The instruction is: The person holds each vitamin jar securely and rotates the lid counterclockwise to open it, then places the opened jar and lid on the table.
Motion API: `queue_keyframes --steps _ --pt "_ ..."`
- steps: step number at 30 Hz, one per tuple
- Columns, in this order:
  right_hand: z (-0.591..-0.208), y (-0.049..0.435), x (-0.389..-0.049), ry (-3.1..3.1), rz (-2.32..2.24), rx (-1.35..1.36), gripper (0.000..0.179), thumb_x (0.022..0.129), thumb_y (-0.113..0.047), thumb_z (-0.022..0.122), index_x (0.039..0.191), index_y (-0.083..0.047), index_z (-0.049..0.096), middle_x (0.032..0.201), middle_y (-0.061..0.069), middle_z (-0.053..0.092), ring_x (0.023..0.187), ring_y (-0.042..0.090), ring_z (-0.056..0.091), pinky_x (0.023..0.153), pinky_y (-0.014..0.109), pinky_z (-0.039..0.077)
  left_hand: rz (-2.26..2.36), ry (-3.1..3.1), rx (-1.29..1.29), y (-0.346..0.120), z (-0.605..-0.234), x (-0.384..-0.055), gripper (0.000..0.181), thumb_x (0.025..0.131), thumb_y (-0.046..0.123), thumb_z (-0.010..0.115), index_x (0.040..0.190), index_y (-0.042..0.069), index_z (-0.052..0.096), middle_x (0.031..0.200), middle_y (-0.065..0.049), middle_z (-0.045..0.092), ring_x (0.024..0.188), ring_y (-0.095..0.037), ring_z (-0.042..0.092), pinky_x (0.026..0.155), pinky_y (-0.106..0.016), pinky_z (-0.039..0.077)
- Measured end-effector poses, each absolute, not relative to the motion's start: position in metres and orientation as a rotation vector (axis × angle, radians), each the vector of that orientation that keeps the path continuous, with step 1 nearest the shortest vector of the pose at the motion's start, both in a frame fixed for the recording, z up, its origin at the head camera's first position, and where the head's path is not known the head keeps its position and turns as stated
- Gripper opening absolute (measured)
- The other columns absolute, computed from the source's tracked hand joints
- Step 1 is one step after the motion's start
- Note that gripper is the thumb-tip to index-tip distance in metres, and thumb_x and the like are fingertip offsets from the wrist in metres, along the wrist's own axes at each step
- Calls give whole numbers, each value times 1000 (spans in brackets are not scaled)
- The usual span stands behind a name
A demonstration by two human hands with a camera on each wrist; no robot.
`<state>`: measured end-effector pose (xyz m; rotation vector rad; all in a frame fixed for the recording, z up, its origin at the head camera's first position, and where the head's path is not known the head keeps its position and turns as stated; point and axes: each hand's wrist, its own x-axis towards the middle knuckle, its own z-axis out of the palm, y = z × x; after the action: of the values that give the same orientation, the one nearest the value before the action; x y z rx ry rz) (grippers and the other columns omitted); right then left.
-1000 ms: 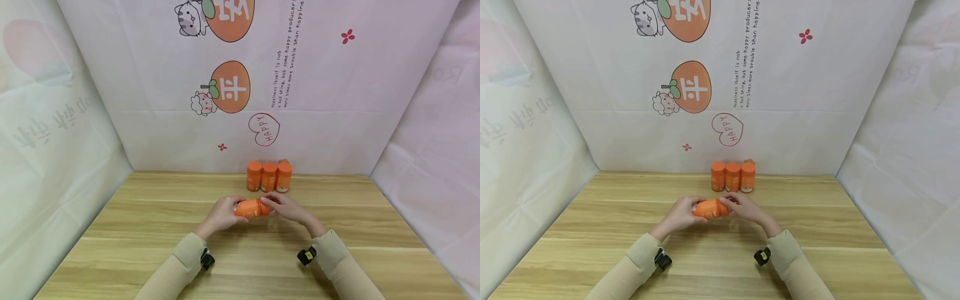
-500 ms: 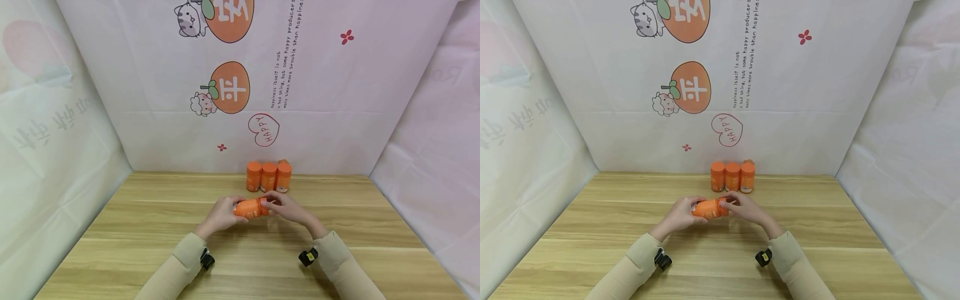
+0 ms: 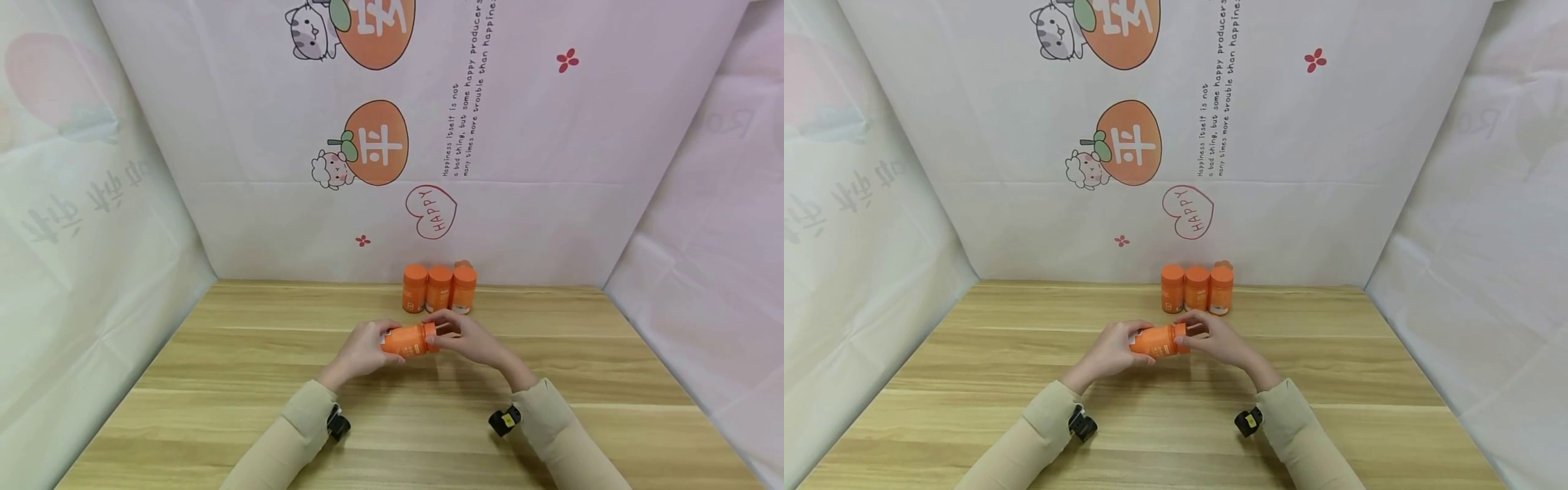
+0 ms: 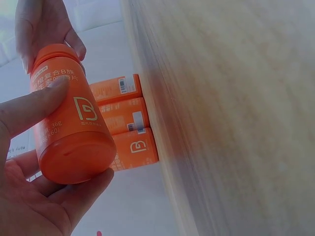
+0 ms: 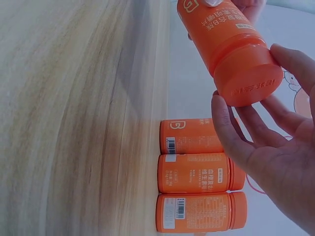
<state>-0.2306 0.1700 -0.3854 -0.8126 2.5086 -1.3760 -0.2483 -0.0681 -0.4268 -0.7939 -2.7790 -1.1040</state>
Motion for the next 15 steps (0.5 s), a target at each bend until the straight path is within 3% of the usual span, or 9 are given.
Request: queue_keyframes --steps 8,15 --pt "-413 179 -249 2481 -1445 -842 41 88 -24 68 124 -12 56 127 12 53 114 33 56 89 40 51 -1116 -2777 -808 -68 -427 -249 58 65 20 87 118 10 64 107 -5 67 89 -16 59 79 -34 48" --pt "-415 179 -248 2464 -1501 -868 44 82 -21 74 121 -11 57 126 12 54 115 34 55 93 54 46 -1125 -2775 -827 -68 -427 -248 58 65 18 87 118 9 64 108 -6 67 89 -16 60 79 -33 48"
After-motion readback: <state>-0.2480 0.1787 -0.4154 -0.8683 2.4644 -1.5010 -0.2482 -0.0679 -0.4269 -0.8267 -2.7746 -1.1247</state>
